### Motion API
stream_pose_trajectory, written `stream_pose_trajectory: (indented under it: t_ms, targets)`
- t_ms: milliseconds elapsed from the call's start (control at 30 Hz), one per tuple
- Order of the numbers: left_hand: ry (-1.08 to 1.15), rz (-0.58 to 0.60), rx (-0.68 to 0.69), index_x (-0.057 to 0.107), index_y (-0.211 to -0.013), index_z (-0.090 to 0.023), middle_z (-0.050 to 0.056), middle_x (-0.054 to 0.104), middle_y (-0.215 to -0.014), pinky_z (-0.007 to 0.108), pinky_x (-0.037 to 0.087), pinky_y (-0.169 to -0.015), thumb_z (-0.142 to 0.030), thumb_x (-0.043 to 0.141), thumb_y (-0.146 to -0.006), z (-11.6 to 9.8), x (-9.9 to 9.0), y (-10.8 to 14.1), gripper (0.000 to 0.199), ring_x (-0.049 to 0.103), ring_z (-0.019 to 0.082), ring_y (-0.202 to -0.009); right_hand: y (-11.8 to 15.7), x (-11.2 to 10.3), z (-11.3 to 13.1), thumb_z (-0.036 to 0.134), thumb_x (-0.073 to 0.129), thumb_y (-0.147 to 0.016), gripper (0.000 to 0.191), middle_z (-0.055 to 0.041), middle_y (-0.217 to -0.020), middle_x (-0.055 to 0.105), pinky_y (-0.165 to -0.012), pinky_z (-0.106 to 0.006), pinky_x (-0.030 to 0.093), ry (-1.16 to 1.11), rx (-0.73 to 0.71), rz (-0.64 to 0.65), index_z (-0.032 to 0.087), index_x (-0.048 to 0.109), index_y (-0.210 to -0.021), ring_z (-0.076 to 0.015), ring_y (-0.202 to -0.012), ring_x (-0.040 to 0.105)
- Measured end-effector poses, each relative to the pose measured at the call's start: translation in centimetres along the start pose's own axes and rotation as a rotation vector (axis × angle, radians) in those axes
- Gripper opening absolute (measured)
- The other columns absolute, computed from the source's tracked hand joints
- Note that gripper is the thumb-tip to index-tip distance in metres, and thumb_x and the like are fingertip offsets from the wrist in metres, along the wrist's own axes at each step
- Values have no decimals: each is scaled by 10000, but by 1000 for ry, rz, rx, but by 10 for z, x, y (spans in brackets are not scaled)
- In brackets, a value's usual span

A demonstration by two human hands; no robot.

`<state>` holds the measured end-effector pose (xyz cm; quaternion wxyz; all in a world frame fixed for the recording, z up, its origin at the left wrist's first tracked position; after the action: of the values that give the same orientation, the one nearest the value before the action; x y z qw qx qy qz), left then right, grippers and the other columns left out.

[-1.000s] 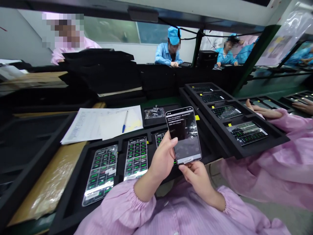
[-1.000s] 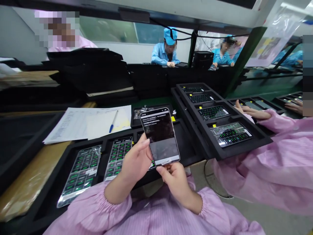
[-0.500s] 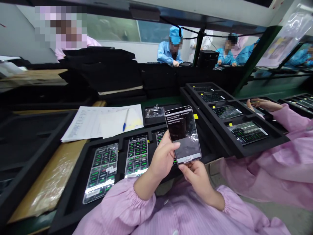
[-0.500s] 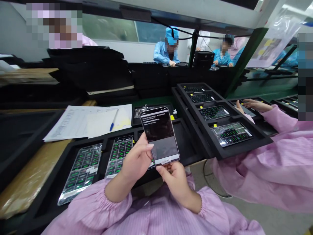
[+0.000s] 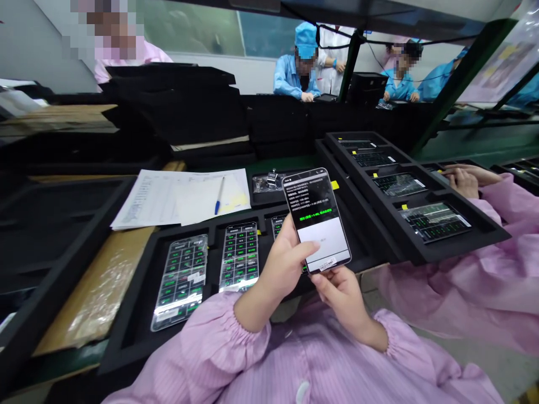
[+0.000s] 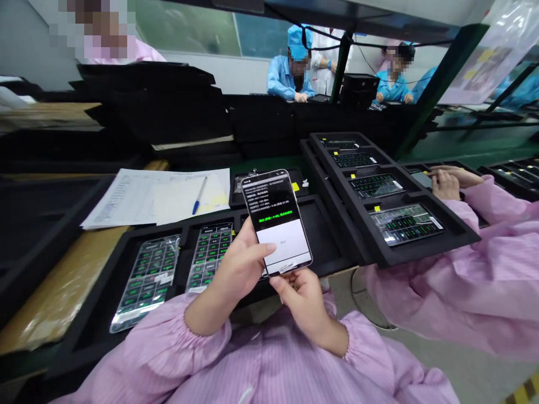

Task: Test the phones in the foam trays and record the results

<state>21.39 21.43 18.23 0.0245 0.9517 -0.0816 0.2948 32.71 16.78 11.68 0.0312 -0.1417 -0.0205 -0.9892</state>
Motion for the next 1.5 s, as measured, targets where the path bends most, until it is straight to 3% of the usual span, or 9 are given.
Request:
stream_pose_trajectory:
  t_ms: [300,433,533,700,867,1000,1167,1367,1500]
  targets:
    - [-15,-212,220,545,-1052,-243,0,685,-1058,361,529,-918,-138,782,-662,-15,-1,-9,469,672,213,-992,2,-3,4,519,745,-819,411,66,-474,434,-377,-181,225,-84,-26,58,200,517,-698,-68,-401,317]
    - [-63,-348,329,511,-923,-234,-11,686,-938,359,534,-914,-89,734,-631,-41,-10,-26,395,682,223,-979,4,-18,7,481,664,-879,331,44,-536,472,-384,-191,214,-151,-119,-113,217,516,-744,-89,-432,331]
    - [-89,-310,100,490,-898,-226,-25,663,-824,353,560,-818,-62,728,-580,-33,-9,-39,429,691,202,-831,3,-26,15,422,607,-893,322,40,-550,450,-393,-202,222,-250,-206,-198,223,457,-689,-93,-435,313]
    - [-67,-210,-422,532,-796,-185,-2,580,-610,334,538,-594,-205,703,-699,22,15,-62,198,612,180,-566,6,-31,25,394,596,-838,359,28,-560,429,-392,-215,208,-228,-243,-178,216,398,-597,-90,-431,274]
    - [-65,-246,-434,598,-752,-161,108,684,-793,423,554,-873,-242,617,-821,42,33,-68,108,694,275,-966,11,-33,24,335,639,-749,337,-17,-654,599,-395,-206,201,-270,-131,-65,197,407,-546,-55,-420,250]
    - [-110,-358,-171,662,-980,-239,24,632,-1335,397,318,-1190,-234,686,-808,6,23,-34,173,395,207,-1431,13,-25,16,260,629,-663,303,1,-562,589,-366,-189,133,-367,225,244,197,372,-516,-25,-364,198]
    - [-243,-289,189,711,-1113,-234,67,610,-1379,477,405,-1147,-277,628,-854,-63,-8,32,275,458,303,-1387,9,-5,24,249,639,-637,332,111,-407,343,-342,-171,94,-397,486,453,233,314,-570,-34,-349,140]
    - [-458,-631,479,749,-988,-363,-77,702,-1185,532,341,-1203,-239,628,-832,-103,-49,94,233,523,294,-1310,-85,31,88,251,585,-758,130,123,-527,295,-364,-166,170,-204,178,301,212,531,-869,-56,-389,184]
    - [-541,-800,468,747,-942,-408,-117,707,-1102,553,314,-1223,-306,671,-811,-105,-73,120,182,529,307,-1277,-182,60,105,171,409,-971,146,85,-593,361,-411,-169,271,433,-60,-8,161,542,-912,-60,-433,320]
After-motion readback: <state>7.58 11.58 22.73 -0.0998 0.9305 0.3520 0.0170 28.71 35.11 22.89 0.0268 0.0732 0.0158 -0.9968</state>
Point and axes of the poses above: each hand's wrist, its own y-axis away from the middle knuckle, its own x-axis out of the palm, z = x × y, the point moved 1 cm from there along -y, towards the middle knuckle
